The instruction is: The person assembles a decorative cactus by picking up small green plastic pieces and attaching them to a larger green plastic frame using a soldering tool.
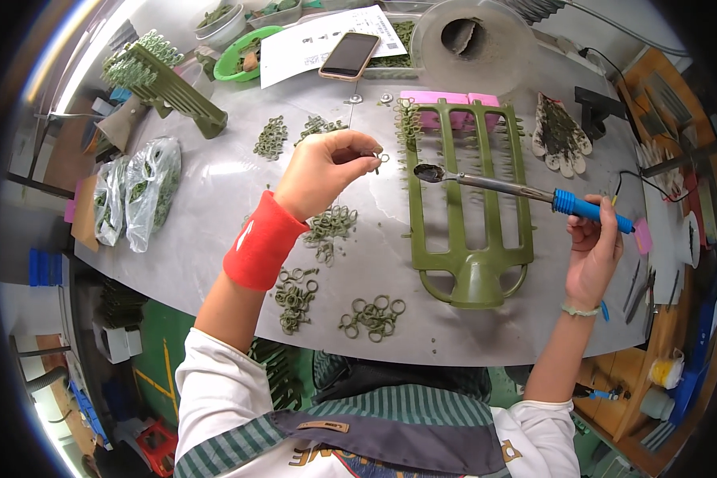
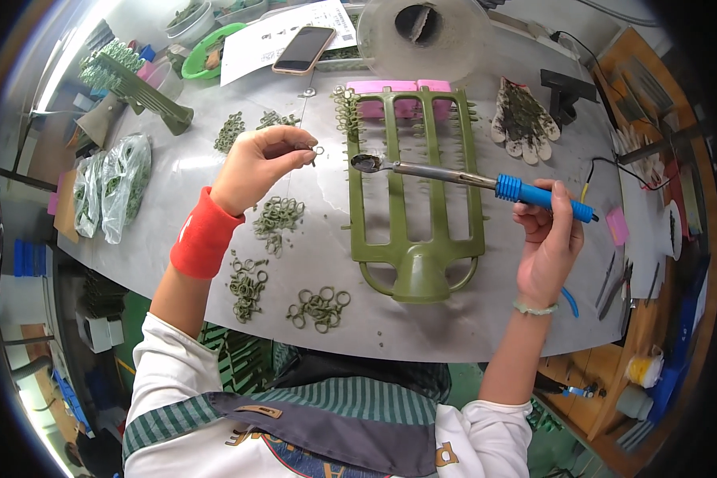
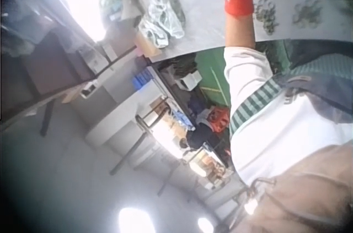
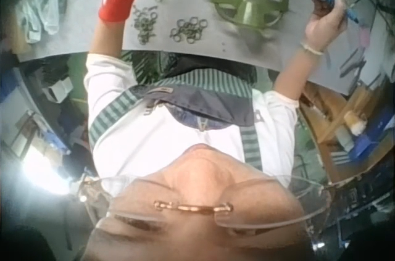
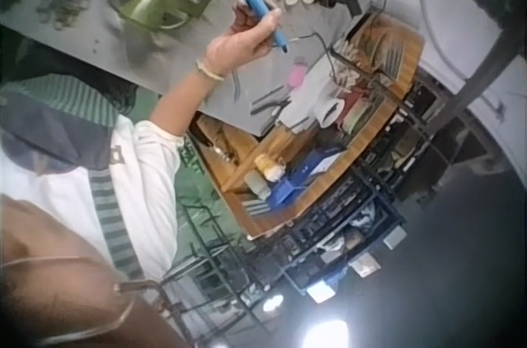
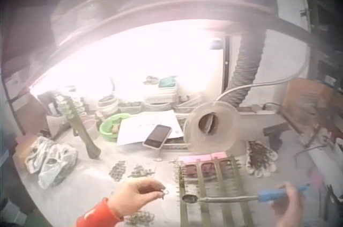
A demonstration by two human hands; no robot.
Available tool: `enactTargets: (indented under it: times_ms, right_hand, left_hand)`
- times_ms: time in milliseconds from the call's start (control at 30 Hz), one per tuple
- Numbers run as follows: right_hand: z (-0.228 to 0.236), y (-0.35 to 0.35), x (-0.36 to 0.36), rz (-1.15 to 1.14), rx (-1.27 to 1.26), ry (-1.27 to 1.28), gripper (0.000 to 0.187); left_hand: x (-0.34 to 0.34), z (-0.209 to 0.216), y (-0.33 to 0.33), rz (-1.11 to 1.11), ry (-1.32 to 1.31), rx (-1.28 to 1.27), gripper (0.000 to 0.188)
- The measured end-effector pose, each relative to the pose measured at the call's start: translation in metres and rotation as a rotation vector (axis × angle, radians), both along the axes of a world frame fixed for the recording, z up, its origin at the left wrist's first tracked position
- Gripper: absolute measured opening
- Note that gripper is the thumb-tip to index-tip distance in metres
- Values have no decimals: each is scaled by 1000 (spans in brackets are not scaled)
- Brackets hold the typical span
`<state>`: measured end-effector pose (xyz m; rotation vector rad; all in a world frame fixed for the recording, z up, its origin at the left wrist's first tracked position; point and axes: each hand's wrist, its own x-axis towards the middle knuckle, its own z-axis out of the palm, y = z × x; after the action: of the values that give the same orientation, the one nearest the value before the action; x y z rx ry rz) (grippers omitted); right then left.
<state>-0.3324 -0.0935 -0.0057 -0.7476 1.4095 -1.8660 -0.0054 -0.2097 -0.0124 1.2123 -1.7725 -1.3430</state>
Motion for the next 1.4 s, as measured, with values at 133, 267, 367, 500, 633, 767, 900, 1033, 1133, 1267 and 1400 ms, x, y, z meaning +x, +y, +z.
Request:
enactTargets:
  times_ms: [133, 267, 367, 500, 633, 767, 900, 1033, 1133, 1267, 1400]
  right_hand:
    - [-3, 1, -4, 9, -3, -6, 28]
    - [-1, 0, -2, 23, -20, -6, 28]
    - [-2, 1, -3, 9, -11, -8, 28]
    - [-1, 1, -3, 5, -11, -3, 28]
    - [-1, 1, -3, 14, -23, -1, 28]
    - [0, 1, 2, 16, -24, 9, 28]
    - [0, 1, 5, -17, -12, -1, 28]
    - [-1, 1, 5, -7, -13, -6, 27]
    - [-1, 1, 4, -3, -11, -1, 27]
    - [0, 2, 3, -1, -10, -3, 27]
    - [-2, 1, 2, -9, -6, -7, 27]
  left_hand:
    - [11, -12, -3, 39, -11, 55, 17]
    - [32, -24, -5, 26, -336, -403, 14]
    - [34, -21, 0, 134, -173, 26, 14]
    - [43, -23, 7, 153, -18, 169, 21]
    - [46, -29, 10, 132, 171, 120, 25]
    - [45, -26, 11, 225, 167, 139, 19]
    - [43, -21, 14, 243, 193, 57, 15]
    - [38, -22, 15, 181, 113, -34, 20]
    - [33, -19, 18, 179, 81, -58, 19]
    - [23, -16, 18, 162, 138, -7, 20]
    - [8, -15, 11, 35, 51, -136, 19]
